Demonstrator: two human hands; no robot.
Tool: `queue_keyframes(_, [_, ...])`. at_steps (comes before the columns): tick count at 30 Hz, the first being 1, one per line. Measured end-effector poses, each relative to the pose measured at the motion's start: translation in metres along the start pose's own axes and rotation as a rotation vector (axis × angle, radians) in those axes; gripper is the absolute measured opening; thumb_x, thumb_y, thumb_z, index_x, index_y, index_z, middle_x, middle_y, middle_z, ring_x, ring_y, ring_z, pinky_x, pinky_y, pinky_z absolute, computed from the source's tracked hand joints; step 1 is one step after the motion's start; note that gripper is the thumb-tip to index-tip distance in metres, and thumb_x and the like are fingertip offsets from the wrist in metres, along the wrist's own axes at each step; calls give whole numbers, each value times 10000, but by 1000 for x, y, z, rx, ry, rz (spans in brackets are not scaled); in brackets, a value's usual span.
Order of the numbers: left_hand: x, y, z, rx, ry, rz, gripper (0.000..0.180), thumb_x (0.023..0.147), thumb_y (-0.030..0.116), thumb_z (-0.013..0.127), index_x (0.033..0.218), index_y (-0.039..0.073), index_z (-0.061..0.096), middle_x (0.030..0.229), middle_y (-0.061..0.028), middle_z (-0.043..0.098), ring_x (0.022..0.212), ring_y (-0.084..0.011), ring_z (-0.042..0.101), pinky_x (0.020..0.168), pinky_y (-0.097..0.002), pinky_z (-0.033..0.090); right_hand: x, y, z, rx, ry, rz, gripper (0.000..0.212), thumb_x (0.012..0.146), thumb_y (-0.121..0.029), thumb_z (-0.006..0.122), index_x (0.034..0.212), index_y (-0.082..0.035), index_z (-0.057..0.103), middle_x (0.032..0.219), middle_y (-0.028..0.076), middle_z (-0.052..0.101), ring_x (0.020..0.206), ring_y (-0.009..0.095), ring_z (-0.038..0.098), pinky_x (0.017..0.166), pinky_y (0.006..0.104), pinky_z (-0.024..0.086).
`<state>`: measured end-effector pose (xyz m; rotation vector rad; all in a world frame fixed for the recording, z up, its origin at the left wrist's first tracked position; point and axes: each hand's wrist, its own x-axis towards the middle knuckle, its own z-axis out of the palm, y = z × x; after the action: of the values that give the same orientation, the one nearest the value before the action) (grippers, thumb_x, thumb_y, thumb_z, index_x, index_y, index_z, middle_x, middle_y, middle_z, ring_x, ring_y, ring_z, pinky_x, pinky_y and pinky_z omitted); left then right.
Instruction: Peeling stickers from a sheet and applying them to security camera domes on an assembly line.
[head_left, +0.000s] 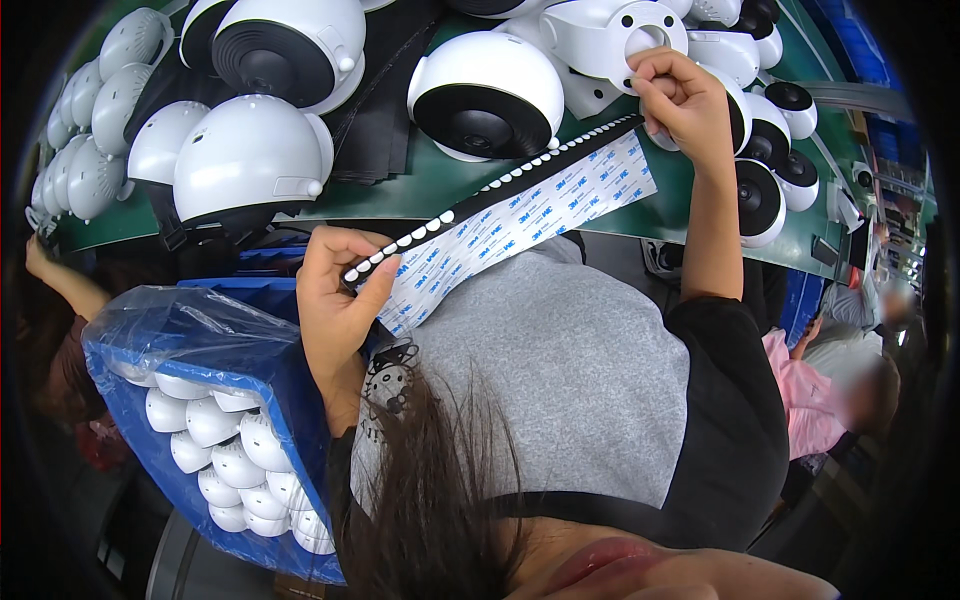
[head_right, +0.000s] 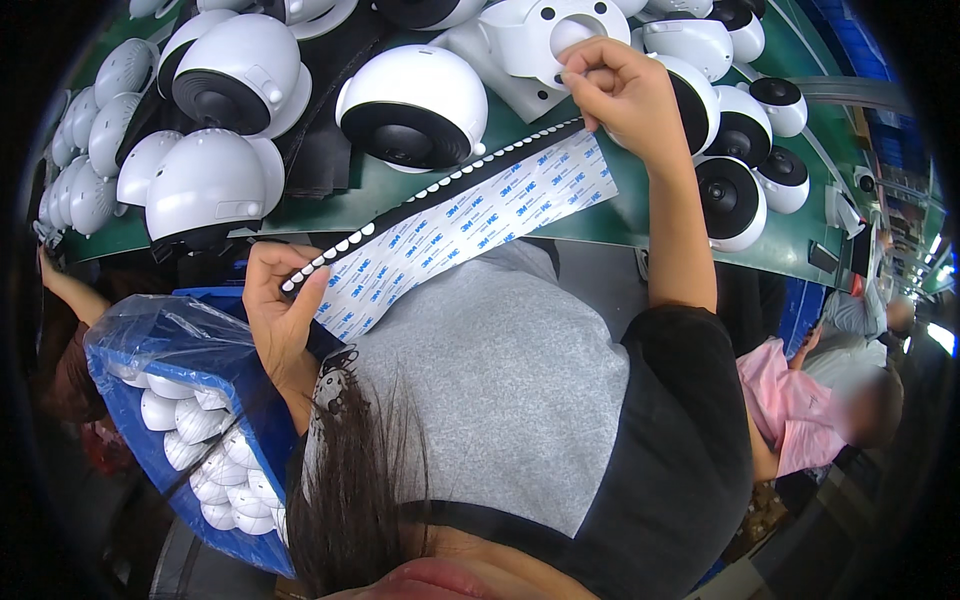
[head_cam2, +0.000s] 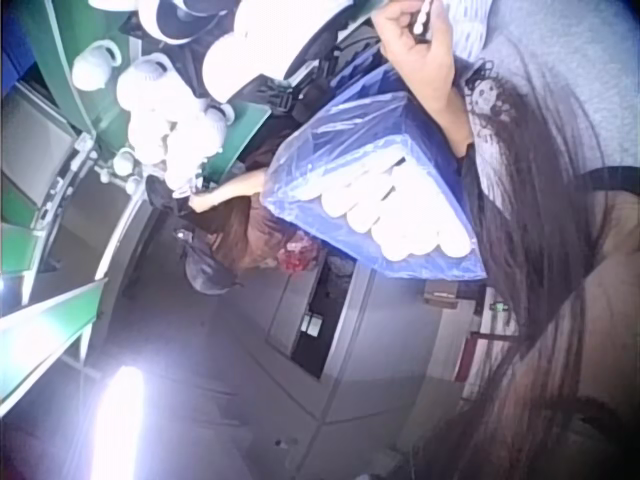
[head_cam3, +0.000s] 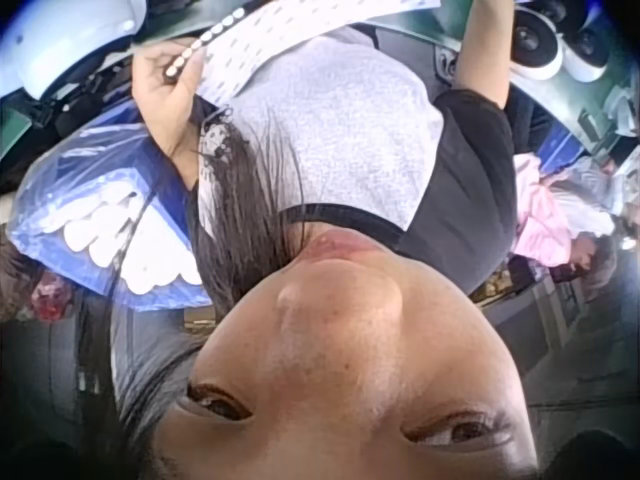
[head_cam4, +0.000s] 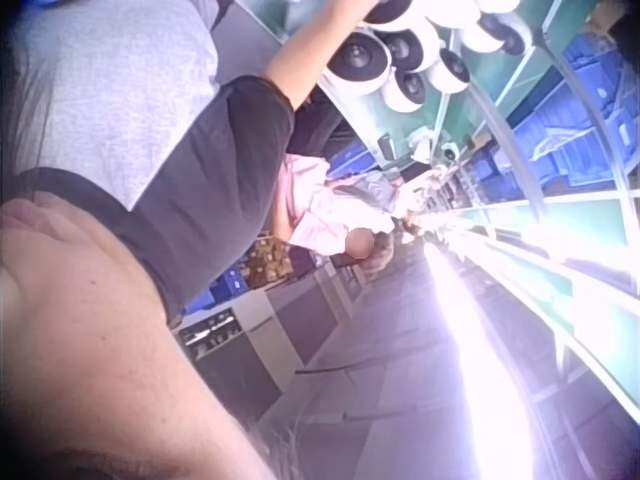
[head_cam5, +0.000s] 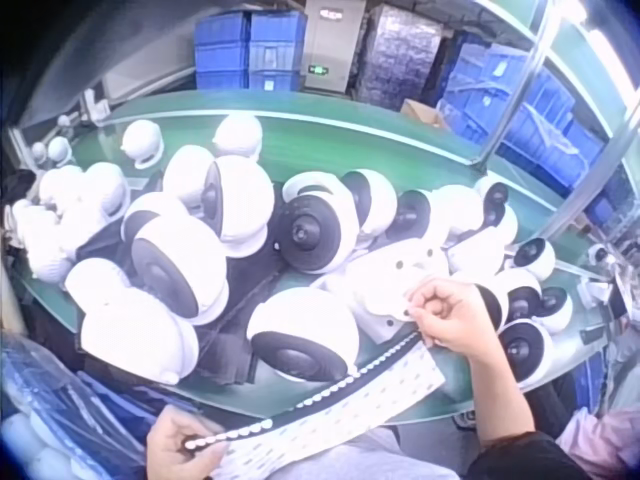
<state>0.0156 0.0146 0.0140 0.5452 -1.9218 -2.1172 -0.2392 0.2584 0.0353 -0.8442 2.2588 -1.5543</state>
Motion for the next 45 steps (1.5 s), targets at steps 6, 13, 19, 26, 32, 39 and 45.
queue_keyframes(6, [0,1,1,-1,10,-13,206,744,-86,603,864,-2,457,837,-122,613,722,-91,562,649,-195,433,1,1,-1,-15,0,-5,31,790,32,574,809,51,560,934,79,599,473,32,477,396,150,342])
queue_keyframes(13, [2,0,-1,2,-15,15,211,746,-77,610,869,-2,456,838,-120,612,721,-86,558,641,-191,428,0,2,-3,-71,-13,-15,48,778,14,590,794,36,551,854,55,593,481,27,469,422,159,351])
queue_keyframes(19, [1,-2,-1,0,-21,23,214,748,-79,610,873,-1,454,842,-118,610,717,-84,554,638,-190,424,3,0,-6,-208,-35,-75,81,764,-26,622,791,-17,547,628,8,569,467,20,457,450,178,345])
queue_keyframes(26, [-3,-3,-3,-24,-31,24,220,747,-84,607,878,-2,451,848,-120,608,723,-87,558,641,-193,426,2,-16,-9,-243,-148,139,153,797,-61,600,941,-7,593,571,26,554,423,58,475,437,199,362])
queue_keyframes(32, [-6,-4,-5,-38,-43,12,221,747,-87,606,876,-3,448,857,-125,607,723,-90,560,640,-197,431,13,-21,-11,-495,-278,169,172,794,-115,610,894,25,615,625,61,583,443,78,504,441,225,390])
queue_keyframes(39, [-7,-5,-6,-25,-30,23,221,746,-86,611,875,-2,453,855,-108,601,689,-70,538,603,-181,417,16,-19,-11,-525,-293,71,113,802,-83,596,867,9,581,601,32,548,385,59,432,406,198,350])
queue_keyframes(45, [-8,-4,-7,-34,-35,13,221,744,-84,615,873,2,457,857,-99,596,681,-63,523,590,-178,409,19,-15,-13,-507,-311,135,138,764,-89,639,843,4,575,598,31,537,383,67,435,406,209,353])
